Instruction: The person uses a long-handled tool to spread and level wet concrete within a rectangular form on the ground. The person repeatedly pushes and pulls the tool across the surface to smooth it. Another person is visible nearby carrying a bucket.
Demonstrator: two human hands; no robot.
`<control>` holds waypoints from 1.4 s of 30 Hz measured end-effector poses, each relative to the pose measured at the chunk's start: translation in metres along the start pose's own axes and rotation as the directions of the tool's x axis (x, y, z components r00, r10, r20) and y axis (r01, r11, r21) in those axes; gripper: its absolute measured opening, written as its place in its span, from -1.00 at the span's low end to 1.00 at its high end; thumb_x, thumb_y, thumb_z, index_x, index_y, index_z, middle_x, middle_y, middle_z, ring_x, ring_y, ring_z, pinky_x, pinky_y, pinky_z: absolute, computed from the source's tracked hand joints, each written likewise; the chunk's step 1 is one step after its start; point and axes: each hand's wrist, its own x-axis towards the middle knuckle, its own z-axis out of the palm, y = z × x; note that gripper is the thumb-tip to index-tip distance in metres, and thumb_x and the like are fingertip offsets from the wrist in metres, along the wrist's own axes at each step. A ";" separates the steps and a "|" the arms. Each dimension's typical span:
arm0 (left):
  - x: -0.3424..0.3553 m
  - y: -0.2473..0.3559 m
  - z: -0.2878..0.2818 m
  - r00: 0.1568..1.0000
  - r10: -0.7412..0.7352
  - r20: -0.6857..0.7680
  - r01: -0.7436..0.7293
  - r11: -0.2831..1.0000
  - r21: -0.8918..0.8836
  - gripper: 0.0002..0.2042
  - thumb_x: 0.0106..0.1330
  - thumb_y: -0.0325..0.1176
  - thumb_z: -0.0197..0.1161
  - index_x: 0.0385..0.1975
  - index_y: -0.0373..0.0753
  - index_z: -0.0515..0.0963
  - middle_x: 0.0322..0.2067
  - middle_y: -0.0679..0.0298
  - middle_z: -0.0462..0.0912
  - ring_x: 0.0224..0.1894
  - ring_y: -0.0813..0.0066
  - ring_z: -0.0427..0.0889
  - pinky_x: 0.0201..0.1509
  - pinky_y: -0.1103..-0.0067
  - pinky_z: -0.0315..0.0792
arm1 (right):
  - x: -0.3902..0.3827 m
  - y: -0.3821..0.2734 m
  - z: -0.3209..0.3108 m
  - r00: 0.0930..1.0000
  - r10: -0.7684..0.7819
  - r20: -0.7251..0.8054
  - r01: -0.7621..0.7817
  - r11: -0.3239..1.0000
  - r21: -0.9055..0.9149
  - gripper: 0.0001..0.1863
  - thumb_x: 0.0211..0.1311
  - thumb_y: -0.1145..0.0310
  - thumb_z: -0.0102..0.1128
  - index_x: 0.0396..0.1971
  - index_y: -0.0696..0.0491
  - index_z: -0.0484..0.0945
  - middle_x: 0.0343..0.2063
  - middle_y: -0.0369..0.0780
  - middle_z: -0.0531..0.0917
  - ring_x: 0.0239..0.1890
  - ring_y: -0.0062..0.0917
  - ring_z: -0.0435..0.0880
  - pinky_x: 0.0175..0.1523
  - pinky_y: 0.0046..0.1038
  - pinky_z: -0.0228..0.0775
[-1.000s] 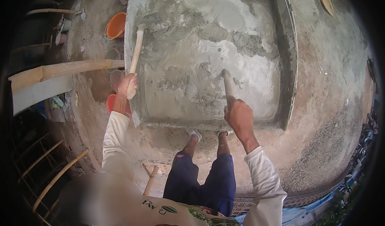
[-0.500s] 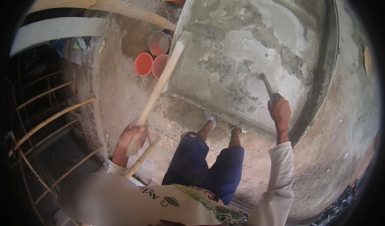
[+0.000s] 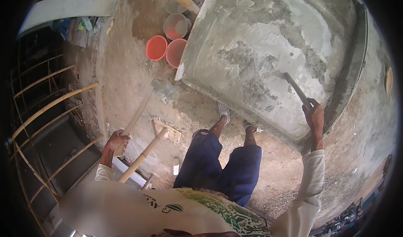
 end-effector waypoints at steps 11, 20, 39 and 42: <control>0.271 0.078 -0.023 0.998 0.012 0.054 -0.021 0.984 0.176 -0.77 0.26 -0.33 0.40 -0.17 -0.30 0.62 -0.50 0.21 0.61 -0.58 0.34 0.61 -0.52 0.38 0.56 | -0.039 0.010 0.027 1.000 -0.005 0.009 0.004 0.997 0.078 -0.46 0.30 0.26 0.39 0.23 0.17 0.59 -0.24 -0.03 0.77 -0.27 -0.34 0.73 -0.10 -0.27 0.55; 0.282 0.169 -0.036 0.880 0.473 -0.051 -0.293 0.624 0.725 -0.44 0.04 -0.47 0.55 0.15 -0.29 0.66 -0.31 0.02 0.79 -0.43 0.21 0.77 -0.37 0.31 0.69 | -0.111 0.035 0.089 0.994 0.078 0.081 -0.090 0.985 0.149 -0.20 0.17 0.21 0.40 0.36 0.27 0.37 -0.15 0.23 0.72 -0.03 0.07 0.75 0.07 -0.10 0.57; 0.169 0.138 0.604 0.678 0.180 0.713 -0.436 0.879 0.193 -0.25 0.49 0.13 0.26 0.43 -0.40 0.34 0.09 -0.06 0.69 0.14 0.15 0.69 0.15 0.32 0.60 | -0.241 0.096 0.184 0.961 0.224 0.160 -0.261 0.926 0.273 -0.02 0.08 0.36 0.40 0.50 0.29 0.12 -0.28 0.14 0.74 -0.28 0.02 0.78 -0.15 -0.08 0.65; 0.148 0.121 0.777 0.565 0.122 0.816 0.007 0.988 -0.153 -0.39 0.48 0.12 0.27 0.16 -0.39 0.48 -0.06 -0.05 0.70 -0.04 0.20 0.74 -0.05 0.40 0.65 | -0.274 0.125 0.218 0.958 0.257 0.125 -0.284 0.895 0.343 -0.15 0.13 0.32 0.41 0.41 0.25 0.23 -0.28 0.09 0.74 -0.26 0.02 0.77 -0.12 -0.09 0.64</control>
